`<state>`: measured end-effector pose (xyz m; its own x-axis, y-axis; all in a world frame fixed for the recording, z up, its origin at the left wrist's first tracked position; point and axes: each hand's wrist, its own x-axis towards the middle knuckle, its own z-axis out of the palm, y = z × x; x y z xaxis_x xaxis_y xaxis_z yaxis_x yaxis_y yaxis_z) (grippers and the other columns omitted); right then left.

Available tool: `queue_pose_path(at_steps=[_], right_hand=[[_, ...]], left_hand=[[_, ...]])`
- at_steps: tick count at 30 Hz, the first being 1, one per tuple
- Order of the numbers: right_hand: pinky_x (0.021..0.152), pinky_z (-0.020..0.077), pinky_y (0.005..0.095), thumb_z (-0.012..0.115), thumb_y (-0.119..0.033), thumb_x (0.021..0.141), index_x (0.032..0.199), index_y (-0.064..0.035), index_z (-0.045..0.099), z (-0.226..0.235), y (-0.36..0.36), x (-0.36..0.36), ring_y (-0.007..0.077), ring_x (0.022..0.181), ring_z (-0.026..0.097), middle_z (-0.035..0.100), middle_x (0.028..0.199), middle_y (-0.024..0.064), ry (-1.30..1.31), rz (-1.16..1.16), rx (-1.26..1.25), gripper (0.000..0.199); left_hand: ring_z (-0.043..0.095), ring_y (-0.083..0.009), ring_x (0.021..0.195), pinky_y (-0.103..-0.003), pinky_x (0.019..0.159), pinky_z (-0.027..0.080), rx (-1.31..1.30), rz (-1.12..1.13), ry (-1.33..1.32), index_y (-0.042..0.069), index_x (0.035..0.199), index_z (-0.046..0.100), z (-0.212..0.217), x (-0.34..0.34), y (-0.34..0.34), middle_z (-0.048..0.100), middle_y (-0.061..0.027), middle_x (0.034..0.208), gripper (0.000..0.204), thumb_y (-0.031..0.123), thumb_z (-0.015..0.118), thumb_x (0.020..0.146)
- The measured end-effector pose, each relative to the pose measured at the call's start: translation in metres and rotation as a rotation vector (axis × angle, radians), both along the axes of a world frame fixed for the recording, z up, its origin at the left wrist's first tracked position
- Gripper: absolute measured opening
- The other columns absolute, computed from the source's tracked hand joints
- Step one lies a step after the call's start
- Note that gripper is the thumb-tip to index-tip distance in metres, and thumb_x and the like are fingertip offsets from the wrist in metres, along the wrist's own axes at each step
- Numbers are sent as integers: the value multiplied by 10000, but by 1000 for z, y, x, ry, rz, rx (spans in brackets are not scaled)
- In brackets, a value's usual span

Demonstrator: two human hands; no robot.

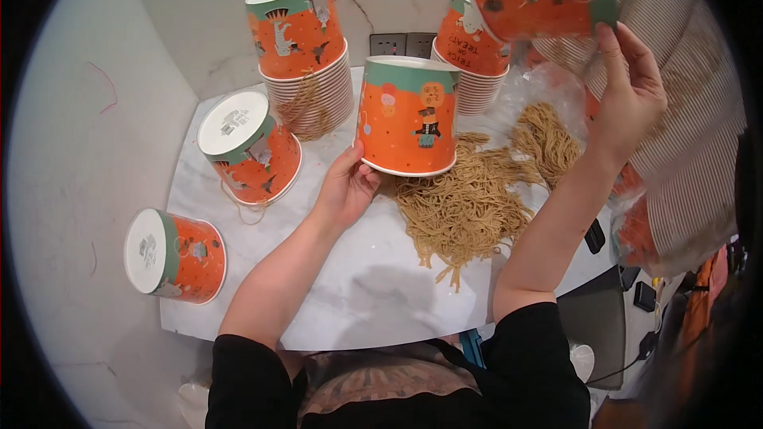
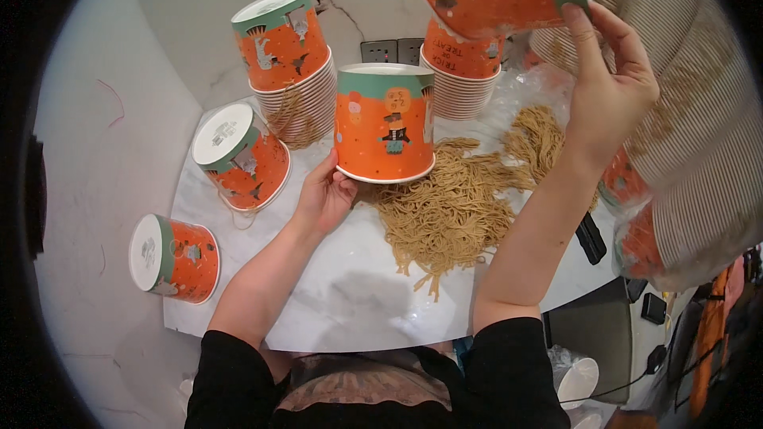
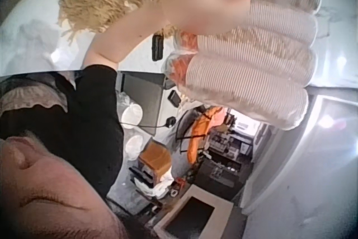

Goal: Attaching string handles to small decorative paper buckets.

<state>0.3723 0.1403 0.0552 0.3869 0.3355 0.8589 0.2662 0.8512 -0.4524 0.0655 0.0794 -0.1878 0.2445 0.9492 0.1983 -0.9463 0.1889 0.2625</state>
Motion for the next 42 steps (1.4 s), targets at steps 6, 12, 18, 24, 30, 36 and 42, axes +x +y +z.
queue_pose_path(at_steps=[6, 12, 18, 24, 30, 36, 42], right_hand=[[798, 549, 237, 793, 6, 845, 1032, -44, 782, -15, 22, -30, 118, 969, 684, 735, 1036, 41, -308, 186, 35, 194], [841, 546, 349, 813, -78, 792, 949, -78, 783, -24, 29, -68, 225, 1001, 670, 727, 1040, 56, -627, 5, 122, 159], [784, 544, 344, 836, -102, 775, 944, -73, 783, -33, 39, -68, 212, 936, 665, 679, 1003, 52, -558, -32, 47, 179], [761, 521, 343, 832, -140, 774, 951, -97, 795, -45, 49, -81, 218, 884, 630, 631, 917, 51, -686, 7, 6, 186], [741, 549, 359, 800, -253, 815, 935, -133, 776, -88, 69, -109, 213, 881, 645, 674, 887, -7, -892, -103, -158, 172], [724, 552, 357, 780, -263, 836, 943, -123, 776, -112, 81, -111, 212, 837, 688, 703, 849, 18, -926, -184, -181, 177], [755, 560, 394, 747, -196, 845, 997, -112, 786, -117, 82, -117, 270, 877, 717, 752, 943, 69, -979, -129, -363, 178]], left_hand=[[615, -298, 1246, -470, 1099, 464, -248, 171, 215, 4, 1297, 599, 28, 15, -7, 649, -145, 1351, 418, 294, 423, 1052], [592, -332, 1263, -471, 1132, 424, -347, 274, 221, -5, 1280, 609, 22, 5, -5, 639, -165, 1353, 474, 296, 455, 949], [587, -371, 1262, -495, 1139, 417, -348, 316, 217, -64, 1287, 595, 17, -1, -2, 625, -233, 1340, 576, 279, 419, 860], [602, -283, 1219, -468, 1050, 511, -140, -74, 128, 73, 1440, 495, 38, -1, -43, 576, -175, 1390, 534, 392, 511, 1012], [717, -281, 861, -463, 804, 604, 252, -471, -46, -19, 992, 651, -3, -3, -5, 723, -177, 957, 285, 238, 556, 911], [655, -172, 664, -342, 650, 583, 5, -357, 86, 0, 865, 571, 16, 0, -24, 671, -84, 742, 223, 180, 686, 931], [657, -195, 706, -368, 663, 575, -46, -271, 134, -36, 907, 604, 11, -3, -26, 665, -100, 779, 219, 147, 724, 903]])
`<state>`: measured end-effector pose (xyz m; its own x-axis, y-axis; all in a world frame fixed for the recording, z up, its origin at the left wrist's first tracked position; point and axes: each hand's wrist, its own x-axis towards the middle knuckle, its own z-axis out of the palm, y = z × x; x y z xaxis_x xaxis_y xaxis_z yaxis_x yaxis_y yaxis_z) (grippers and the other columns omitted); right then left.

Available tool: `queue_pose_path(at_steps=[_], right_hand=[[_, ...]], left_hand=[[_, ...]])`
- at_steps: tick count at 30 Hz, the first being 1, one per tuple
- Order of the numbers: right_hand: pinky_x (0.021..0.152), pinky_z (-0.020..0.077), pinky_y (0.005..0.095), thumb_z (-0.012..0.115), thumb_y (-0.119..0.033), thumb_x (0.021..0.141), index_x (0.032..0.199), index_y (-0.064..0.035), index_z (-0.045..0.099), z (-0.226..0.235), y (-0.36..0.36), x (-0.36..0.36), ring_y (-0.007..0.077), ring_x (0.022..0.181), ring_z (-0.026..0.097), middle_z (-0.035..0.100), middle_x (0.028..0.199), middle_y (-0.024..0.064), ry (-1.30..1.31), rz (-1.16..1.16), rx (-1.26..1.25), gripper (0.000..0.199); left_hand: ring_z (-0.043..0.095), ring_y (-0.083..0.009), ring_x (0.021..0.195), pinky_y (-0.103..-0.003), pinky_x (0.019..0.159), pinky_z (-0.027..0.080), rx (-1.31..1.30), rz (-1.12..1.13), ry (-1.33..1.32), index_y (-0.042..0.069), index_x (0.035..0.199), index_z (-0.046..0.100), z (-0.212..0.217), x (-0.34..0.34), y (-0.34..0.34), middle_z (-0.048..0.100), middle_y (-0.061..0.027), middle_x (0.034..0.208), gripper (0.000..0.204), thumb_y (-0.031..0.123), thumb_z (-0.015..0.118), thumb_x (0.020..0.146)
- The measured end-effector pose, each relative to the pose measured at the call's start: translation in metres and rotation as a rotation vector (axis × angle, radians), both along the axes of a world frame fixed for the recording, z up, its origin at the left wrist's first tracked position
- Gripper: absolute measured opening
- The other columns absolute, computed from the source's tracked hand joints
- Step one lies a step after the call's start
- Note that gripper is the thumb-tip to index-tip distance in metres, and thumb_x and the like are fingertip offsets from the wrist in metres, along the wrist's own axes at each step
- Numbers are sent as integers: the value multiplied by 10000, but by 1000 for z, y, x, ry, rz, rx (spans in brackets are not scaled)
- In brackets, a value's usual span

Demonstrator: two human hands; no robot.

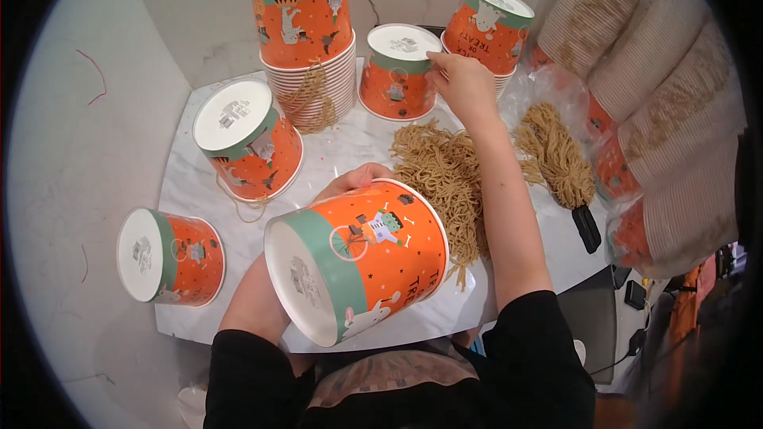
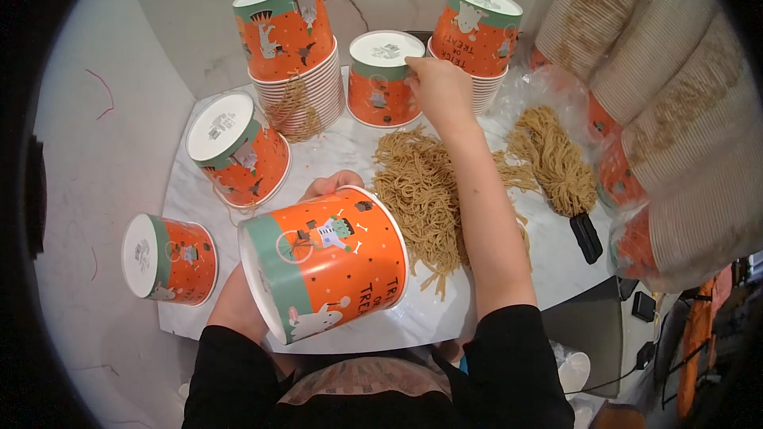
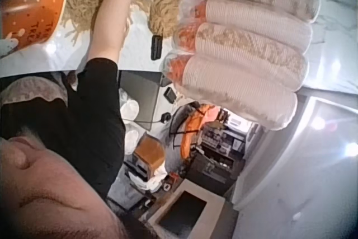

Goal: Attaching string handles to small decorative paper buckets.

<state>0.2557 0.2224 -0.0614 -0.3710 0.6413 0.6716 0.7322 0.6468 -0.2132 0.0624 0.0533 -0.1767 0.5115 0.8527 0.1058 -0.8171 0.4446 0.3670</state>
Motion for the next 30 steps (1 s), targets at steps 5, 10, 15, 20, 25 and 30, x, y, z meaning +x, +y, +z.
queue_pose_path(at_steps=[5, 10, 15, 20, 25, 30], right_hand=[[768, 565, 403, 744, -136, 806, 983, -123, 795, 30, -20, 15, 296, 878, 723, 755, 943, 110, -129, -107, -247, 185], [760, 571, 387, 797, -69, 713, 978, -135, 808, 23, -14, 54, 246, 879, 737, 772, 913, 82, -462, 21, -665, 272], [722, 573, 354, 884, -114, 653, 922, -99, 811, 13, 1, 43, 210, 832, 739, 777, 864, 65, -615, 129, -945, 280], [661, 537, 316, 856, -163, 713, 879, -56, 806, 10, 11, 50, 151, 715, 705, 770, 800, 61, -524, 158, -923, 204], [614, 516, 286, 807, -133, 787, 887, -23, 805, 27, 3, 60, 113, 666, 671, 749, 747, 60, -336, 215, -799, 148], [557, 511, 261, 757, -100, 847, 913, 31, 787, 50, -9, 71, 98, 600, 640, 717, 708, 59, -136, 158, -836, 150]], left_hand=[[693, -229, 800, -373, 763, 603, 46, -101, -128, -65, 994, 623, -3, -6, 0, 675, -120, 835, 237, 130, 714, 893], [721, -263, 836, -372, 791, 621, 1, 50, 18, -60, 1036, 635, 12, 9, 1, 710, -151, 892, 258, 109, 712, 858], [725, -209, 844, -363, 812, 618, 156, -101, 50, -20, 1062, 665, -7, -15, 27, 730, -129, 964, 378, 160, 821, 768], [715, -191, 836, -321, 814, 599, 238, -1, 176, -13, 1038, 672, 24, -11, 12, 729, -107, 953, 368, 107, 811, 718], [705, -143, 875, -288, 802, 577, 341, 61, 321, 6, 1057, 673, 58, -14, 2, 727, -78, 983, 350, 88, 800, 741], [681, -112, 978, -273, 885, 551, 397, 186, 618, 15, 1169, 631, 87, -13, -31, 703, -71, 1112, 355, 68, 762, 843]])
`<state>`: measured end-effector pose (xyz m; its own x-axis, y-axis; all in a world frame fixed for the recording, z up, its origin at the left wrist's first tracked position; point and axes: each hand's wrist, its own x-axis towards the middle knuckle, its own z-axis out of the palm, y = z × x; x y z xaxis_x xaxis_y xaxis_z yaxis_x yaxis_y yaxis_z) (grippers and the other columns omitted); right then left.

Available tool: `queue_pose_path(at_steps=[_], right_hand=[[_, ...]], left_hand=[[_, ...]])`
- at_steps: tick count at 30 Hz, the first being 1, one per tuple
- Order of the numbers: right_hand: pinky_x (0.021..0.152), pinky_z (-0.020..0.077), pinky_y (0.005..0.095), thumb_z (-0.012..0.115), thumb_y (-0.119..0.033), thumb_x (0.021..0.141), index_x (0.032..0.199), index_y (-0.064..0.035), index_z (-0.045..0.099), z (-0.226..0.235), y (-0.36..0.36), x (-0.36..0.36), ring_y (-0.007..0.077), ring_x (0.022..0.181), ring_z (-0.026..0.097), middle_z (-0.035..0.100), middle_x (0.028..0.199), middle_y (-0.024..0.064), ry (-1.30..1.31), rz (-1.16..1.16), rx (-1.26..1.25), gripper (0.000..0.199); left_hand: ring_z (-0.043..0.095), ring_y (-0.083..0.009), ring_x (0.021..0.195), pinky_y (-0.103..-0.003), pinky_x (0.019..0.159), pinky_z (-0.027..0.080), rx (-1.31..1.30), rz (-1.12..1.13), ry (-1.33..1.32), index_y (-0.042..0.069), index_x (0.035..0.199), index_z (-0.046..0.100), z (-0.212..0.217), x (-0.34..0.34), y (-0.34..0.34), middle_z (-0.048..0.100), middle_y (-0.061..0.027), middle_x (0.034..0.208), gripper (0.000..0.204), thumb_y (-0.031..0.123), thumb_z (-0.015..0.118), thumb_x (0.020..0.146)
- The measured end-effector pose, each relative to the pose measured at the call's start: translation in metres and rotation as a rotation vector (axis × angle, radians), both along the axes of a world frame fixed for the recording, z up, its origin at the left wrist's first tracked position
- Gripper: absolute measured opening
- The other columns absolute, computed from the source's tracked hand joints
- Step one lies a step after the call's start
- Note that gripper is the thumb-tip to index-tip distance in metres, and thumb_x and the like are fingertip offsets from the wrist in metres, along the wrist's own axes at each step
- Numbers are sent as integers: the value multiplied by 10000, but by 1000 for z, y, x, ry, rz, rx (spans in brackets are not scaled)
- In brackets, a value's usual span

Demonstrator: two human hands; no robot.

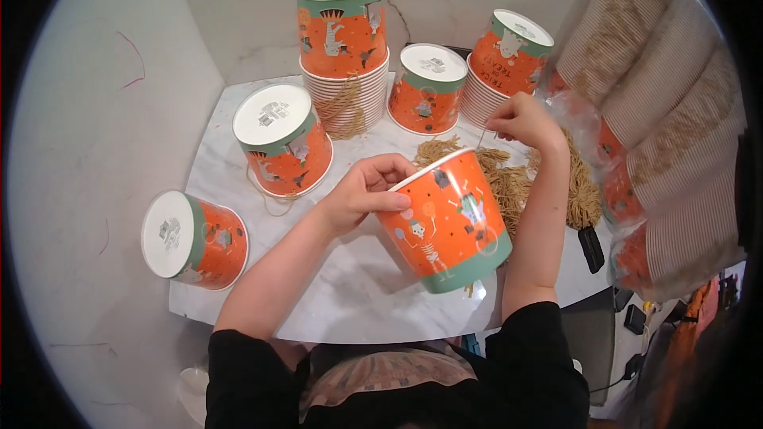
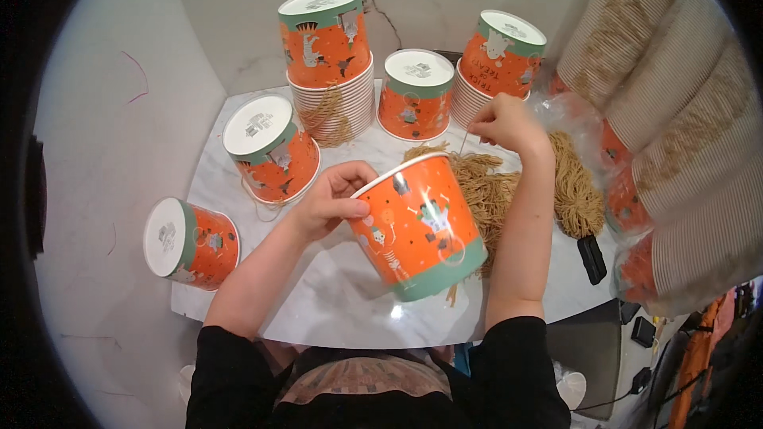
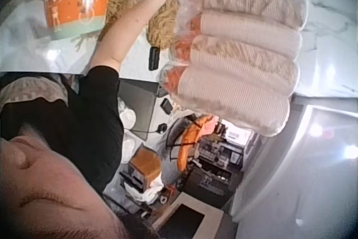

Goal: Attaching string handles to small decorative paper buckets.

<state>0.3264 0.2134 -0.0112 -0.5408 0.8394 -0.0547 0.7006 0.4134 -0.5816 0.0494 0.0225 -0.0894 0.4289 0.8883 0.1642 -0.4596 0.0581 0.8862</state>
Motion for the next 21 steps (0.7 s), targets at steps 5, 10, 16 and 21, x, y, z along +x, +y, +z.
queue_pose_path(at_steps=[5, 10, 16, 21], right_hand=[[634, 553, 268, 734, -112, 878, 974, 29, 781, 11, -13, -9, 116, 653, 693, 732, 717, 91, 311, -214, 192, 177], [668, 542, 236, 723, -90, 918, 1017, 38, 777, 21, -29, -17, 83, 711, 676, 747, 782, 61, 663, -201, 390, 171], [739, 549, 235, 686, -65, 981, 1152, 46, 741, 54, -85, -31, 100, 793, 673, 753, 881, 77, 1191, -222, 746, 211], [668, 541, 271, 651, -54, 981, 1104, 43, 755, 65, -144, -10, 167, 778, 692, 729, 937, 150, 1409, 87, 374, 188]], left_hand=[[607, -169, 1163, -302, 974, 522, -72, 359, 13, -13, 1452, 448, 3, 1, -46, 605, -113, 1278, 604, 28, 703, 906], [597, -189, 1127, -331, 992, 516, 105, 541, 16, -31, 1471, 394, -2, 13, -73, 565, -106, 1260, 610, -17, 665, 925], [540, -170, 1171, -288, 960, 538, 465, 802, 309, -44, 1369, 493, -27, 18, -89, 467, -119, 1300, 396, -47, 573, 981], [523, -161, 1173, -282, 977, 523, 527, 853, 305, -51, 1368, 502, -29, 27, -90, 424, -130, 1323, 382, -50, 552, 989]])
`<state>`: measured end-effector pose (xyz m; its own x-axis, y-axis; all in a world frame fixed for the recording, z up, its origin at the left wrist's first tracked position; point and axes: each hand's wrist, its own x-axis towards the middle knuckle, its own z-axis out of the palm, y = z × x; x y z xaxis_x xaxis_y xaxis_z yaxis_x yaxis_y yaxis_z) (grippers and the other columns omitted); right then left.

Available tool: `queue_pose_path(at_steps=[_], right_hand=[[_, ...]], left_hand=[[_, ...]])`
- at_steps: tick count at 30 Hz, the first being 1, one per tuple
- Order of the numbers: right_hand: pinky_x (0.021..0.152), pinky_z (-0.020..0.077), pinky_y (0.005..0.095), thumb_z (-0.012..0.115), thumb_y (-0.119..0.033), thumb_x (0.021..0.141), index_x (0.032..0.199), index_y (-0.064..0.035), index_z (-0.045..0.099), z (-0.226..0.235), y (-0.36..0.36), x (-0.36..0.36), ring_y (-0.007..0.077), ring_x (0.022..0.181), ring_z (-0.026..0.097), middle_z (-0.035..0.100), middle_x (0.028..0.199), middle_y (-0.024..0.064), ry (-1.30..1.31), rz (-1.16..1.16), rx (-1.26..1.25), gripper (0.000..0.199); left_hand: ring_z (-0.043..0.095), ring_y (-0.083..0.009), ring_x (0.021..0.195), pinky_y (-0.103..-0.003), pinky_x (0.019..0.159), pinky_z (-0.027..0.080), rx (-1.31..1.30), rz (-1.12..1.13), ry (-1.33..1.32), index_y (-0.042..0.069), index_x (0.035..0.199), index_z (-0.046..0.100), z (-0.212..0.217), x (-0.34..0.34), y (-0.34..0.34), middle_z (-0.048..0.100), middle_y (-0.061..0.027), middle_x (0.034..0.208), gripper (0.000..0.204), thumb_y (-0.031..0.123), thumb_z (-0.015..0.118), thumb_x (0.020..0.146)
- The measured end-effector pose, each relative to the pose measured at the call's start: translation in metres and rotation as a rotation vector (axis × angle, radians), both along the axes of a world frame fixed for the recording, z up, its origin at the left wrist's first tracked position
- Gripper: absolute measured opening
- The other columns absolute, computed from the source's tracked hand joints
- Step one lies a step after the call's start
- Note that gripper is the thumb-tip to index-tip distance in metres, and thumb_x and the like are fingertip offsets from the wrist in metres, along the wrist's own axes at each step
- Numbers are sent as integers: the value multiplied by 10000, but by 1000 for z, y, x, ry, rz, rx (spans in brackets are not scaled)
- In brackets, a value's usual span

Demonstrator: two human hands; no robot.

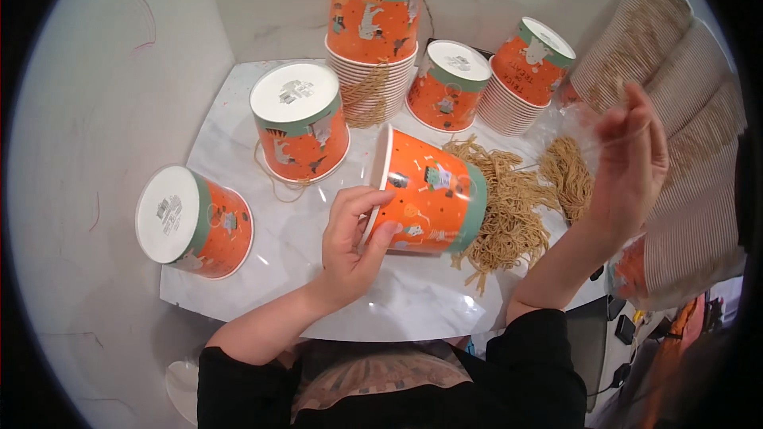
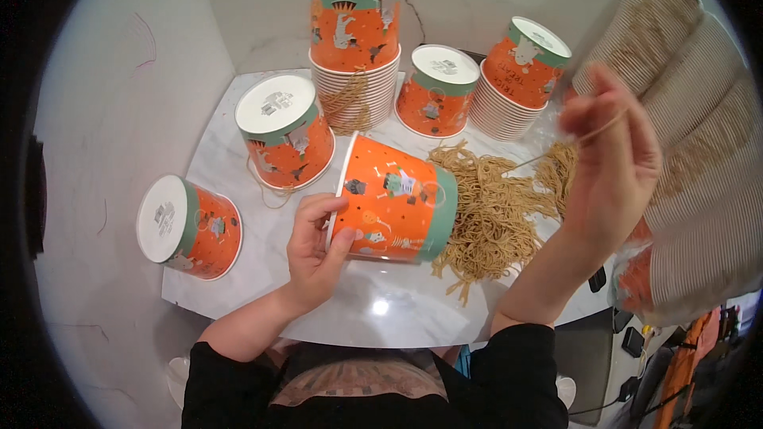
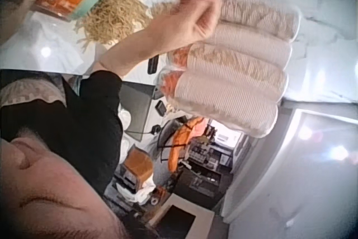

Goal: Attaching string handles to small decorative paper buckets.

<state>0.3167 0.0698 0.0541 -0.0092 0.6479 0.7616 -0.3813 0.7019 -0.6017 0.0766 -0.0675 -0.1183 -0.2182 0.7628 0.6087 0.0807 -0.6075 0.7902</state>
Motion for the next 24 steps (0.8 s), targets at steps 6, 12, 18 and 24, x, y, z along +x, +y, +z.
queue_pose_path(at_steps=[6, 12, 18, 24], right_hand=[[706, 528, 232, 746, 29, 854, 1000, 35, 779, -23, -24, -85, 113, 821, 669, 720, 924, 79, -800, 628, -241, 150], [840, 560, 285, 716, 74, 868, 1065, 34, 765, -46, -10, -95, 175, 916, 688, 711, 1003, 121, -871, 890, -450, 207], [850, 556, 306, 540, 154, 875, 1038, 72, 733, -45, -8, -98, 186, 940, 688, 701, 1004, 129, -944, 988, -405, 265], [795, 505, 270, 433, 39, 942, 1030, 82, 700, -47, -20, -99, 147, 885, 648, 677, 967, 104, -916, 1038, -559, 285]], left_hand=[[514, -180, 1181, -315, 1017, 493, -47, 135, 98, -41, 1449, 463, -4, -13, -6, 391, -136, 1361, 449, 20, 542, 1011], [506, -210, 1185, -364, 1044, 449, -19, 101, -66, -14, 1471, 474, 9, -13, -4, 355, -160, 1468, 493, 120, 580, 1008], [507, -225, 1149, -373, 982, 441, 29, 280, 154, 67, 1355, 617, 7, -27, 0, 436, -155, 1437, 431, 153, 708, 943], [533, -220, 1045, -340, 891, 444, 83, 377, 335, 124, 1045, 757, 10, -32, -7, 561, -104, 1249, 192, 128, 790, 856]])
